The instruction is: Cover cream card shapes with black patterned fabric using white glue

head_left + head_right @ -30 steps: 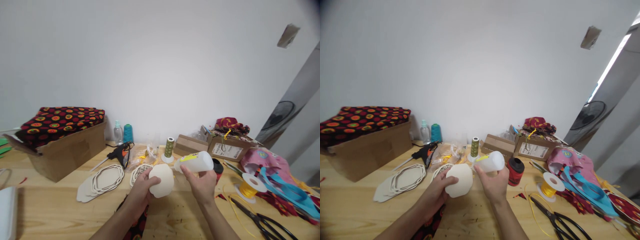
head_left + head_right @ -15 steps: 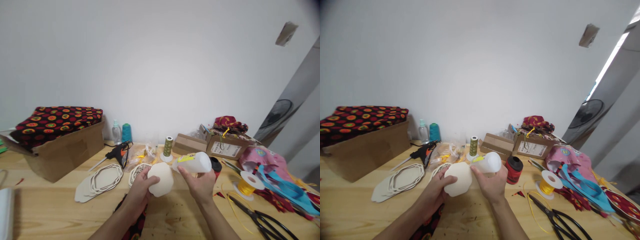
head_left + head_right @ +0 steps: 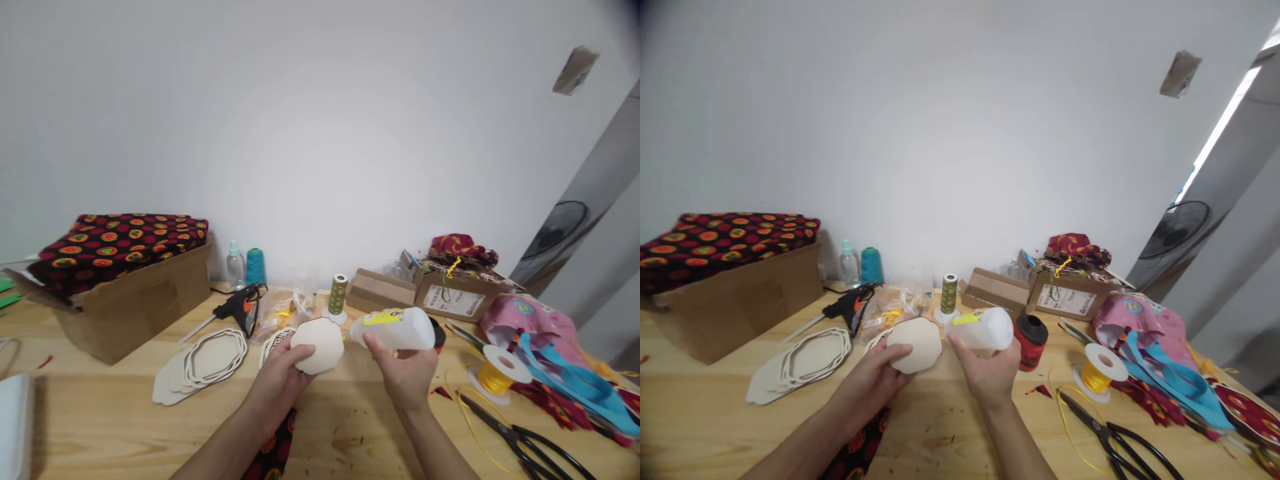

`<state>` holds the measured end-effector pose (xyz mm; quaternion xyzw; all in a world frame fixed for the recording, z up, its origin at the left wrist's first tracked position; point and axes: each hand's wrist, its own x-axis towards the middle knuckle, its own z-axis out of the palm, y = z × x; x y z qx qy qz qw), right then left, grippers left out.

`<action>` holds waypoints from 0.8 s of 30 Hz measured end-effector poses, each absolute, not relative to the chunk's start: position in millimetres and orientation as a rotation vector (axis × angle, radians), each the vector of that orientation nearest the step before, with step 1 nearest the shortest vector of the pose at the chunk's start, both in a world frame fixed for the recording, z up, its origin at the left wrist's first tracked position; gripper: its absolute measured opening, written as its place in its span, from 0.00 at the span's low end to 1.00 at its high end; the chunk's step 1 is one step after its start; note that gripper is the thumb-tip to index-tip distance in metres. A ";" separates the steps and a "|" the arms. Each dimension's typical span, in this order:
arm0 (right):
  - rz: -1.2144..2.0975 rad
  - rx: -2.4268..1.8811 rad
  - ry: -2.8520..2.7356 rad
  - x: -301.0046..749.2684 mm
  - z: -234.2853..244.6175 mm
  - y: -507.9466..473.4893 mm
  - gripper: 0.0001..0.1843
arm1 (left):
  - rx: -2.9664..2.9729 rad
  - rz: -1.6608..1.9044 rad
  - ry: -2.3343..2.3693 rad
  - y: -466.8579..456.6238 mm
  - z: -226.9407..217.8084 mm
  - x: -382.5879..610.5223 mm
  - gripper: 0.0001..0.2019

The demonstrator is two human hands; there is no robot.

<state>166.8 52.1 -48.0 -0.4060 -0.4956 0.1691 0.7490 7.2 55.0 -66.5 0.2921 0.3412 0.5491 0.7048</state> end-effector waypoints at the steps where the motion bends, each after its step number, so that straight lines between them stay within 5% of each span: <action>1: 0.390 -0.867 -1.051 165.9 -48.3 52.4 0.16 | 0.653 1.205 0.762 54.4 -65.7 7.1 0.17; 7: 0.358 -0.812 -0.829 165.9 -47.2 53.4 0.16 | 0.680 1.171 0.850 54.7 -65.5 8.0 0.17; 24: 0.212 -0.893 -1.311 168.1 -61.5 52.0 0.20 | 0.849 1.218 0.921 49.9 -64.2 15.8 0.15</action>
